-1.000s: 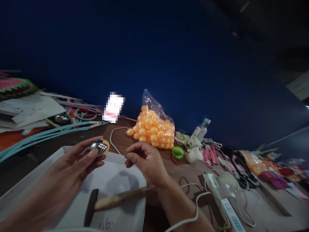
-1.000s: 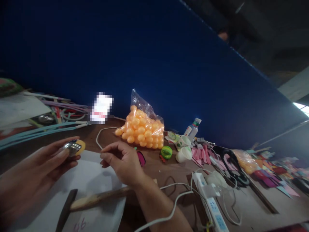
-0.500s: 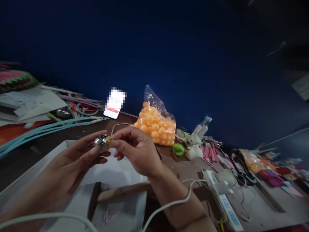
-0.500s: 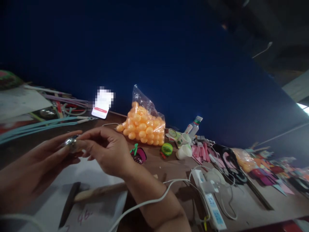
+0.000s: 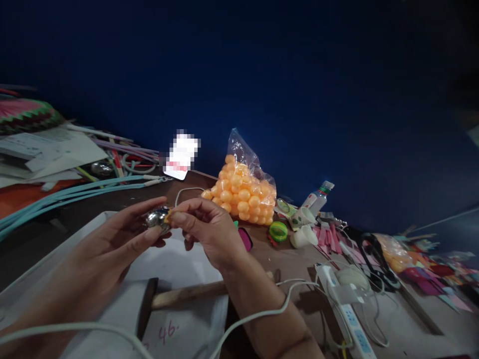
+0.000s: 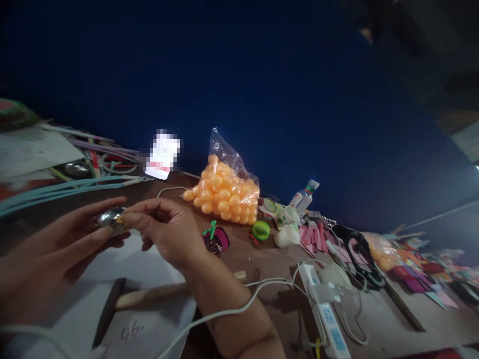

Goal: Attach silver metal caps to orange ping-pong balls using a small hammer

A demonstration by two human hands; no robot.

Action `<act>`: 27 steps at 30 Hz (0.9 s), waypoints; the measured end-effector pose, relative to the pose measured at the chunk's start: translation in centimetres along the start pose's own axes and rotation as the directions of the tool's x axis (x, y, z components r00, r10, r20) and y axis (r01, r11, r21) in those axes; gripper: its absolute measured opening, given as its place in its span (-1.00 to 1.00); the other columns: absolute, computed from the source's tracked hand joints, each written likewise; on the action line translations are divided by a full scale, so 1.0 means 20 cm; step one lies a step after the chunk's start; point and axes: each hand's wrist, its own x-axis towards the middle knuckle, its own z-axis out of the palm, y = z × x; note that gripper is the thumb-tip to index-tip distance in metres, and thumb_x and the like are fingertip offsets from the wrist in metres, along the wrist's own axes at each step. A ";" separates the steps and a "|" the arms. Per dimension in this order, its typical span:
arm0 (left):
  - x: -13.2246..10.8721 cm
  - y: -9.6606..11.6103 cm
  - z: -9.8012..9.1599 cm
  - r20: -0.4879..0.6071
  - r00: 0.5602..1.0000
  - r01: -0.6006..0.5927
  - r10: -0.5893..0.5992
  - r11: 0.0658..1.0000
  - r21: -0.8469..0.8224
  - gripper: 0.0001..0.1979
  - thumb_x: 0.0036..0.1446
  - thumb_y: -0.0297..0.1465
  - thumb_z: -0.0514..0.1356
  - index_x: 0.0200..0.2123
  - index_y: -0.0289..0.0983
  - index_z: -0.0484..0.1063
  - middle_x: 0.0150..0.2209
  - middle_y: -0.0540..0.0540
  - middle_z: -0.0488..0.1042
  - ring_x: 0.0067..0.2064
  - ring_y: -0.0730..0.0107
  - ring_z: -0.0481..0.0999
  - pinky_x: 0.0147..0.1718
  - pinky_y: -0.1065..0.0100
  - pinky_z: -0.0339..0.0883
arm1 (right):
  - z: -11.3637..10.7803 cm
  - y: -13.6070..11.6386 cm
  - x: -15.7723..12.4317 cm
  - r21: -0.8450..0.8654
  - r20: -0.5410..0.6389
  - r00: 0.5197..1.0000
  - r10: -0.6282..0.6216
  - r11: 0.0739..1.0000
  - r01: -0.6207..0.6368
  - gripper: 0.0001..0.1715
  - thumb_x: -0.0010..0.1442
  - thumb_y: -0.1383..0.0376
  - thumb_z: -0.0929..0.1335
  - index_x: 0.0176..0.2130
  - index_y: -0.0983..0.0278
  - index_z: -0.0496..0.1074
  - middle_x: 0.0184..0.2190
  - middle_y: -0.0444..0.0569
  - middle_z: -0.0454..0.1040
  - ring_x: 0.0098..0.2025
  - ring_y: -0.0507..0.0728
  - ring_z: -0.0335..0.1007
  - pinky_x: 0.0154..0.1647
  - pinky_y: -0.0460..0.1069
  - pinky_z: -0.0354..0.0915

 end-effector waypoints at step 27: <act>-0.01 0.03 0.02 -0.028 1.000 -0.011 0.013 0.998 0.066 -0.34 -0.17 -0.06 0.44 0.02 -0.16 0.49 -0.25 -0.06 0.67 -0.27 0.28 0.62 -0.33 0.37 0.49 | 0.02 0.03 0.00 0.026 -0.038 0.998 0.051 0.998 -0.050 -0.59 -0.10 0.08 0.59 -0.41 0.27 0.46 -0.55 -0.24 0.46 -0.67 -0.13 0.10 -0.66 -0.14 0.09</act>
